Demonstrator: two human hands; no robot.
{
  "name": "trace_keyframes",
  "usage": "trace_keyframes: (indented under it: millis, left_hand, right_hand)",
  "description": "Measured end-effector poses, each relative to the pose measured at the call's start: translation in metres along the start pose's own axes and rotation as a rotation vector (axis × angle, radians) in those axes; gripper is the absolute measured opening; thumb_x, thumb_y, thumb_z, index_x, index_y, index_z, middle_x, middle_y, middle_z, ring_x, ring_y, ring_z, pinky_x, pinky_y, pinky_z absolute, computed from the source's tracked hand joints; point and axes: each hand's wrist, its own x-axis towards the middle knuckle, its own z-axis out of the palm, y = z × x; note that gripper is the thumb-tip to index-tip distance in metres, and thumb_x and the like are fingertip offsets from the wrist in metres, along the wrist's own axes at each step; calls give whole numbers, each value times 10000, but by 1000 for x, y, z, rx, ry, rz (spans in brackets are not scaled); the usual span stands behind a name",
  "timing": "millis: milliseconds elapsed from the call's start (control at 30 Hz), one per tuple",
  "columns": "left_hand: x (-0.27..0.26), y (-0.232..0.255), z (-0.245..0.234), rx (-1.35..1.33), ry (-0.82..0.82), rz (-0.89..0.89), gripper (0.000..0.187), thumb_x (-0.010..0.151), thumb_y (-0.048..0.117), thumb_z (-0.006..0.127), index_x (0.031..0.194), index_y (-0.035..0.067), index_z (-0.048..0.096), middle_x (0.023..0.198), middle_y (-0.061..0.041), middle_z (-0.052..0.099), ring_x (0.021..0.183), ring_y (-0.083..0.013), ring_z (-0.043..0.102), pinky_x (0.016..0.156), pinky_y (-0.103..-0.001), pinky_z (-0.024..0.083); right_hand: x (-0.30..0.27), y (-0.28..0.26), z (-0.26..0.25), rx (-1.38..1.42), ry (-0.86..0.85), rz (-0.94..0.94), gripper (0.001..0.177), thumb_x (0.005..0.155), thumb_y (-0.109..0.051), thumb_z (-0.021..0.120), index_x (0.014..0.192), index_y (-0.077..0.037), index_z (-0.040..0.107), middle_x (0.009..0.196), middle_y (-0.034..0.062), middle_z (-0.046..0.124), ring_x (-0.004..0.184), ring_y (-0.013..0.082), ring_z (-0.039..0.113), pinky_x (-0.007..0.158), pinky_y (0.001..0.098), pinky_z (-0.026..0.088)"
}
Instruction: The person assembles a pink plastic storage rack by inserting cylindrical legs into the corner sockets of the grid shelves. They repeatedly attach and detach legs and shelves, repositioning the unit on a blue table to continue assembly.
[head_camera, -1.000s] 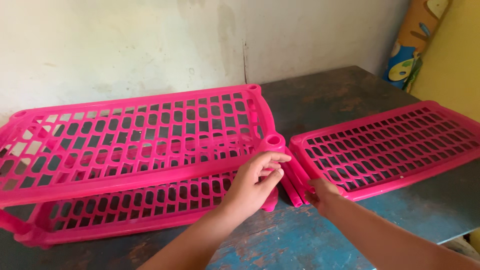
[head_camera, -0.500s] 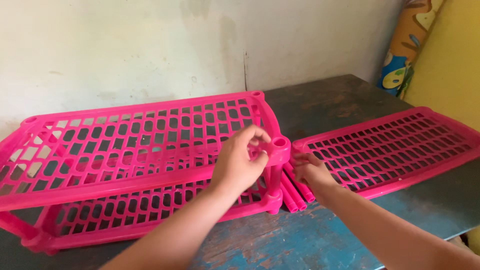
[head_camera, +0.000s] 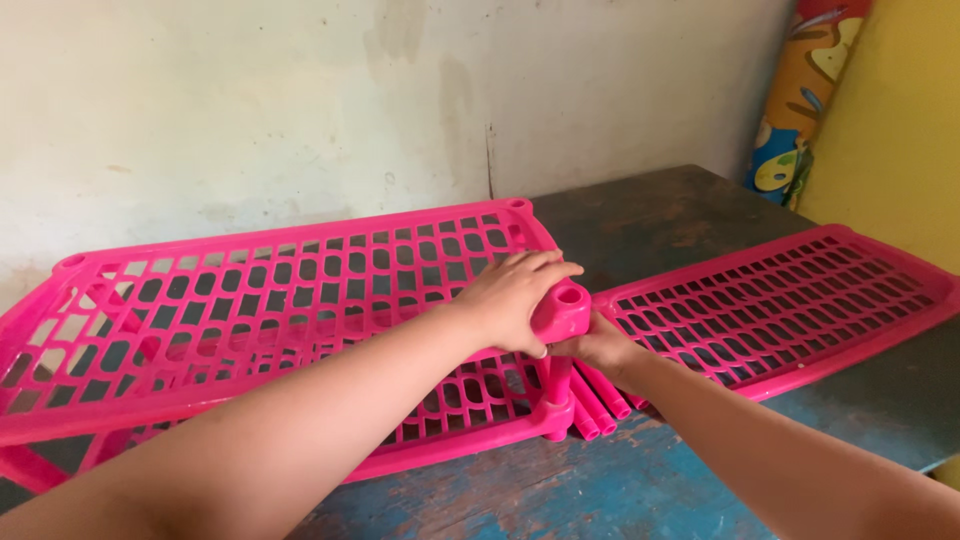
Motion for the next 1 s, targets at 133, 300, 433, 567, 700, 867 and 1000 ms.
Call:
trace_keyframes:
  millis: [133, 300, 433, 567, 700, 867, 1000]
  left_hand:
    - [15, -6, 1, 27, -81, 72, 1145, 458, 335, 984, 1468, 260, 448, 1600, -97, 355, 1499, -346, 283, 1169, -641, 218]
    - [35, -10, 0, 34, -239, 164, 977, 456, 428, 955, 1321, 215, 553, 1470, -12, 568, 1536, -329, 270, 1160, -728, 117]
    - [47, -9, -5, 63, -230, 301, 875, 482, 480, 961, 1210, 166, 591, 1262, -97, 653, 1362, -323, 489, 1168, -705, 157]
    - [50, -5, -12, 43, -218, 357, 773, 432, 442, 919, 1070, 120, 625, 1019, -93, 730, 1021, -320, 693, 920, -566, 458]
    - [51, 0, -16, 71, -197, 394, 683, 449, 441, 921, 969, 95, 643, 824, -120, 731, 820, -348, 723, 660, -473, 548]
    - [51, 4, -16, 89, -175, 357, 670, 460, 436, 921, 980, 111, 651, 823, -106, 724, 827, -344, 720, 682, -483, 555]
    - [32, 4, -11, -90, -38, 318, 623, 481, 334, 890, 1007, 101, 650, 952, -95, 723, 935, -323, 709, 752, -476, 556]
  right_hand:
    - [9, 19, 3, 56, -18, -49, 490, 823, -101, 754, 1291, -106, 610, 1216, 58, 705, 1125, 197, 666, 986, 395, 543]
    - [22, 45, 3, 63, 43, -15, 336, 884, -100, 651, 1219, -96, 631, 1055, 38, 700, 953, 151, 673, 836, 378, 568]
    - [28, 62, 3, 37, 103, -66, 195, 895, -49, 653, 1086, -23, 625, 849, 79, 675, 752, 184, 665, 658, 362, 549]
    - [29, 71, 14, 24, 254, -188, 311, 808, -22, 706, 1103, -57, 616, 865, 50, 679, 749, 154, 664, 620, 331, 542]
    - [27, 72, 23, 59, 346, -278, 439, 744, -11, 722, 1153, -67, 574, 948, 42, 681, 790, 122, 672, 592, 312, 524]
    - [25, 74, 25, -35, 354, -523, 544, 738, 31, 727, 1248, -55, 559, 1112, 59, 680, 1036, 164, 670, 828, 325, 570]
    - [18, 62, 22, 66, 245, -192, 392, 886, 3, 733, 1250, 41, 592, 1025, 198, 660, 928, 324, 655, 743, 456, 526]
